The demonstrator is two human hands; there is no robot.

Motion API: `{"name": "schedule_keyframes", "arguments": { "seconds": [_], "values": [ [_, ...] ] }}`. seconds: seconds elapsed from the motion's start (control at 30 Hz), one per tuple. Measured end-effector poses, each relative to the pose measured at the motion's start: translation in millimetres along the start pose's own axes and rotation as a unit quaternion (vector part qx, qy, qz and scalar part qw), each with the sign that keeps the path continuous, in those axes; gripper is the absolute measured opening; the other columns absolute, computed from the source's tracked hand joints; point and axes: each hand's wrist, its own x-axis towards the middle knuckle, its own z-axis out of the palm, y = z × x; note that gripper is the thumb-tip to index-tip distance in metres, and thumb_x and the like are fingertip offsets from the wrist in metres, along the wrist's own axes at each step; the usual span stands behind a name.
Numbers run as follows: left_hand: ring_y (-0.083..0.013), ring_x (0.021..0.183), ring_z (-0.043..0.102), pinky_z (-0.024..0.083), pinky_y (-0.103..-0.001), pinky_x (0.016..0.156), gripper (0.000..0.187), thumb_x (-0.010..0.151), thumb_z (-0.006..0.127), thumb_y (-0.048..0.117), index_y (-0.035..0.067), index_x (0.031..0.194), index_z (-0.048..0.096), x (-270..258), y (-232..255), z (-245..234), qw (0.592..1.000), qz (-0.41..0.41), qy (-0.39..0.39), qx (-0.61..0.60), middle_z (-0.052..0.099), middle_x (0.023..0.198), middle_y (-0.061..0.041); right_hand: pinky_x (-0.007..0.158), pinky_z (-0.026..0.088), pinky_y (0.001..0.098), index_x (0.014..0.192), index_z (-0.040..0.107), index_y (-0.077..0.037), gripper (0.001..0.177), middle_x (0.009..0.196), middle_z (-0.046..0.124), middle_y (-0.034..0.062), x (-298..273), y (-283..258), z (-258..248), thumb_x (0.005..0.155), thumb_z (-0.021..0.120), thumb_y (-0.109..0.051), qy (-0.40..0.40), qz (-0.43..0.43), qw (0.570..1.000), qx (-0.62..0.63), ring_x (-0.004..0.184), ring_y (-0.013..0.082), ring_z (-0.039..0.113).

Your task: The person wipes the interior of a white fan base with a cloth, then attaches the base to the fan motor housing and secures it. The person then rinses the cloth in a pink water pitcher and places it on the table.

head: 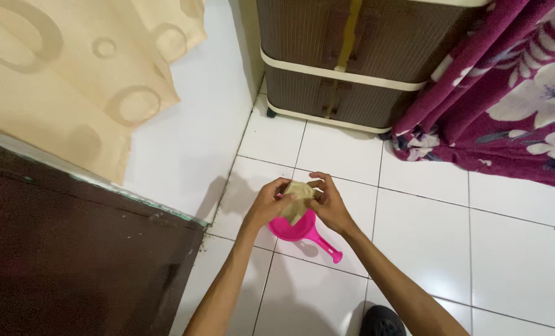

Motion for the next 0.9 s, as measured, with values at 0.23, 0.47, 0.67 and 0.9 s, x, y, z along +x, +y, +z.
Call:
{"name": "schedule_keyframes", "arguments": {
  "seconds": [0.23, 0.47, 0.67, 0.9],
  "values": [
    [-0.0154, 0.092, 0.063, 0.052, -0.030, 0.081, 0.023, 0.092, 0.069, 0.008, 0.001, 0.113, 0.064, -15, 90, -3, 0.999, -0.025, -0.011, -0.035, 0.069, 0.099, -0.007, 0.085, 0.053, 0.0331, 0.134, 0.043, -0.005, 0.053, 0.112, 0.062, 0.0104, -15, -110, 24, 0.086, 0.065, 0.006, 0.051, -0.084, 0.990, -0.104, 0.103, 0.0190, 0.063],
    [-0.0177, 0.100, 0.066, 0.054, -0.033, 0.080, 0.026, 0.095, 0.063, 0.009, 0.005, 0.119, 0.054, -59, 272, 14, 0.994, 0.014, 0.107, 0.016, 0.068, 0.112, -0.011, 0.078, 0.052, 0.0348, 0.105, 0.066, -0.002, 0.024, 0.106, 0.068, 0.0099, -70, -294, 74, 0.088, 0.076, -0.015, 0.205, -0.085, 0.933, -0.285, 0.093, 0.0217, 0.064],
    [-0.0200, 0.109, 0.071, 0.058, -0.032, 0.093, 0.026, 0.096, 0.065, 0.008, 0.003, 0.117, 0.053, -123, 463, 31, 0.994, 0.030, 0.103, -0.033, 0.069, 0.122, -0.013, 0.078, 0.056, 0.0314, 0.107, 0.070, 0.001, 0.025, 0.098, 0.076, 0.0095, -102, -457, 107, 0.091, 0.071, -0.017, 0.151, 0.032, 0.984, -0.084, 0.085, 0.0156, 0.070],
    [-0.0234, 0.115, 0.065, 0.054, -0.036, 0.100, 0.052, 0.087, 0.078, 0.005, 0.000, 0.130, 0.048, -184, 656, 23, 0.989, 0.071, 0.091, -0.092, 0.065, 0.123, -0.017, 0.081, 0.056, 0.0267, 0.117, 0.069, 0.006, 0.027, 0.100, 0.075, 0.0087, -152, -633, 140, 0.098, 0.061, -0.012, 0.082, 0.011, 0.996, 0.023, 0.090, 0.0119, 0.068]
  ]
}}
